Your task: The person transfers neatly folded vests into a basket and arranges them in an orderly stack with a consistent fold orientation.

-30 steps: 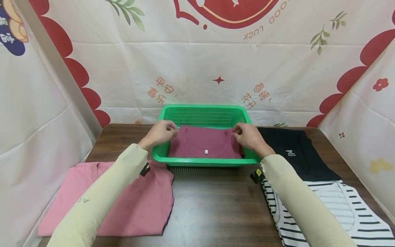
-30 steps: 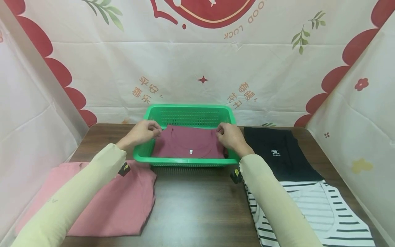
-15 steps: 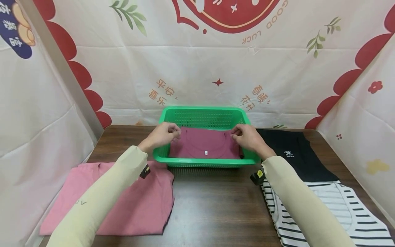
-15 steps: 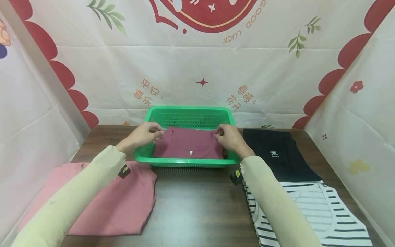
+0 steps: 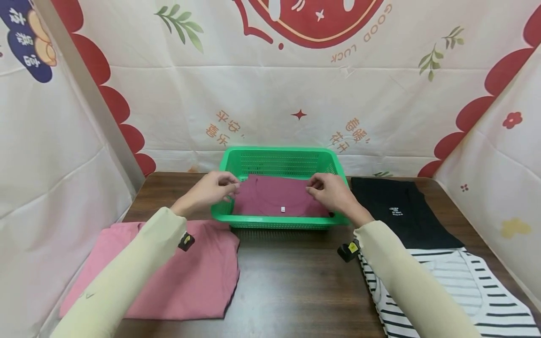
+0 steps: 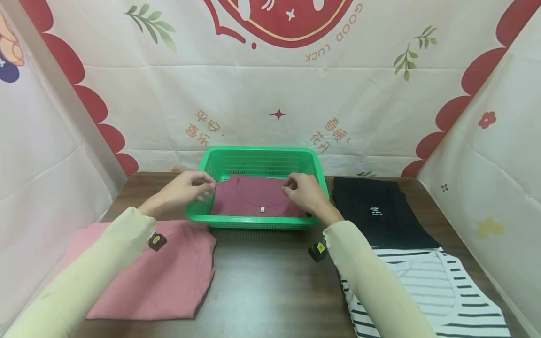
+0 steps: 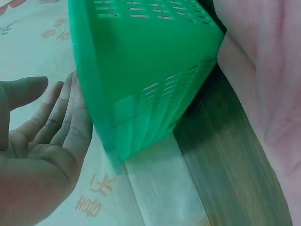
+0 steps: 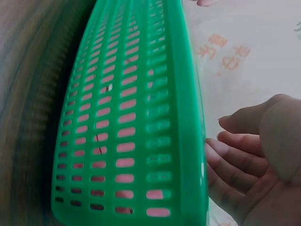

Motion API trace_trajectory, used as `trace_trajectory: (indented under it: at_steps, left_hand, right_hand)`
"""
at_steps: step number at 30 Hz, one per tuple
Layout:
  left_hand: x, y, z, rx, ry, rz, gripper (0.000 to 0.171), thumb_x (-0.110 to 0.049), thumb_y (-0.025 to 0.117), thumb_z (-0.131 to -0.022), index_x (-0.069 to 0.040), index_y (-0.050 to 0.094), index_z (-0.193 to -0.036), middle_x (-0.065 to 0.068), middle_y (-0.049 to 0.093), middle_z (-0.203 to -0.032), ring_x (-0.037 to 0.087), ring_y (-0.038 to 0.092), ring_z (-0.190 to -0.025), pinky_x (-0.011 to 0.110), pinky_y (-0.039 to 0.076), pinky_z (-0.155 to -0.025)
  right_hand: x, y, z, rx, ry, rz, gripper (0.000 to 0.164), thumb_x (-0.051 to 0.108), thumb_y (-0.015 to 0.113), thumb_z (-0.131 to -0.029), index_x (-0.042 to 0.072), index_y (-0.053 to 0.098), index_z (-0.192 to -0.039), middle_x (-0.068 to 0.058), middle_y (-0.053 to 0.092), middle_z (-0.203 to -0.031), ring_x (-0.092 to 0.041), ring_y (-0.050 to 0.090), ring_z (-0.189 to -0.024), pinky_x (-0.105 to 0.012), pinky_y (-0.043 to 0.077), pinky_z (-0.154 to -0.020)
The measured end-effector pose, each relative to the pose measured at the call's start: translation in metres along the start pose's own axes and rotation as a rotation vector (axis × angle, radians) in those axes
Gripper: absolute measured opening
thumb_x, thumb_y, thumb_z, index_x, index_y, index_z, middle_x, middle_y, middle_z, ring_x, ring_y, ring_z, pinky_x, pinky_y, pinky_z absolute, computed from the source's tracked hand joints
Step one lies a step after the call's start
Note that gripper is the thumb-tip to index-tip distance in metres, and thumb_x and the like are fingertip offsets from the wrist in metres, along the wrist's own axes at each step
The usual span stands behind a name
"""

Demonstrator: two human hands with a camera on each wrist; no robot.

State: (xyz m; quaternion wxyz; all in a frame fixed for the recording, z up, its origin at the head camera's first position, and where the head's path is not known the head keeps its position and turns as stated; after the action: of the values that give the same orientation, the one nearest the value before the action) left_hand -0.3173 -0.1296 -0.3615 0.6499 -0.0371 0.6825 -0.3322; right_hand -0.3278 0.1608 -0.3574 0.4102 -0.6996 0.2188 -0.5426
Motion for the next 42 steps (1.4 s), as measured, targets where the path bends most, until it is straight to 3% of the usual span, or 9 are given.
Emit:
trace_trajectory:
  at_steps: [4,15,23,29,36,42]
  left_hand:
    - [0.004,-0.007,0.010,-0.008,-0.010,-0.001,0.022,-0.020,0.054,-0.103,-0.006,0.065,-0.116,0.018,0.068,-0.110,0.035,0.067,-0.101,0.038,0.057,-0.085]
    - [0.013,-0.016,0.026,-0.050,0.012,-0.008,0.019,-0.017,0.057,-0.101,-0.003,0.066,-0.110,0.024,0.069,-0.104,0.031,0.069,-0.093,0.037,0.058,-0.081]
    - [0.021,-0.026,0.040,-0.073,-0.016,-0.019,0.024,-0.018,0.058,-0.101,0.001,0.066,-0.112,0.019,0.070,-0.100,0.025,0.069,-0.089,0.042,0.058,-0.082]
    - [0.031,-0.032,0.051,-0.084,-0.017,-0.012,0.025,-0.016,0.058,-0.100,0.004,0.065,-0.112,0.018,0.072,-0.100,0.029,0.071,-0.087,0.043,0.059,-0.082]
    - [0.043,-0.036,0.064,-0.088,-0.062,-0.012,0.024,-0.016,0.058,-0.100,0.002,0.065,-0.115,0.017,0.071,-0.099,0.025,0.072,-0.086,0.036,0.059,-0.078]
    - [0.051,-0.038,0.075,-0.089,-0.075,-0.008,0.022,-0.015,0.059,-0.100,0.002,0.064,-0.113,0.024,0.070,-0.102,0.037,0.071,-0.092,0.043,0.058,-0.081]
  right_hand:
    - [0.010,0.005,0.004,0.019,-0.040,0.003,0.018,0.018,0.063,-0.097,0.005,0.069,-0.107,-0.007,0.070,-0.097,-0.021,0.065,-0.087,-0.039,0.055,-0.075]
    - [0.027,0.012,0.012,0.037,-0.094,-0.028,0.016,0.019,0.065,-0.097,0.006,0.070,-0.105,-0.004,0.070,-0.094,-0.018,0.065,-0.087,-0.038,0.054,-0.076]
    - [0.043,0.017,0.019,0.034,-0.168,-0.041,0.011,0.016,0.068,-0.095,0.007,0.071,-0.099,0.000,0.071,-0.091,-0.015,0.065,-0.084,-0.035,0.055,-0.075]
    - [0.058,0.021,0.026,0.045,-0.207,-0.061,0.009,0.015,0.069,-0.094,0.008,0.071,-0.098,0.000,0.071,-0.088,-0.012,0.065,-0.081,-0.032,0.055,-0.074]
    - [0.068,0.030,0.031,0.078,-0.246,-0.075,0.007,0.015,0.068,-0.094,0.009,0.071,-0.097,0.000,0.072,-0.087,-0.010,0.066,-0.080,-0.030,0.055,-0.073]
    - [0.076,0.034,0.034,0.096,-0.257,-0.059,0.009,0.015,0.067,-0.095,0.009,0.072,-0.100,0.004,0.071,-0.088,-0.009,0.065,-0.081,-0.030,0.055,-0.074]
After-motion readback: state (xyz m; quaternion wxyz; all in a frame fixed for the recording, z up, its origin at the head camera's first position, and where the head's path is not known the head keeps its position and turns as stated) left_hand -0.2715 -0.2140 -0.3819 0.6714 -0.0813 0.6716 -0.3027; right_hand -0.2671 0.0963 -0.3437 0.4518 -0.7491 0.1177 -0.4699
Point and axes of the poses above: each hand's wrist, its own z-axis away from the middle knuckle, its own y-axis out of the palm, x = y × z, the point moved 7 cm from there along -z, towards the middle knuckle
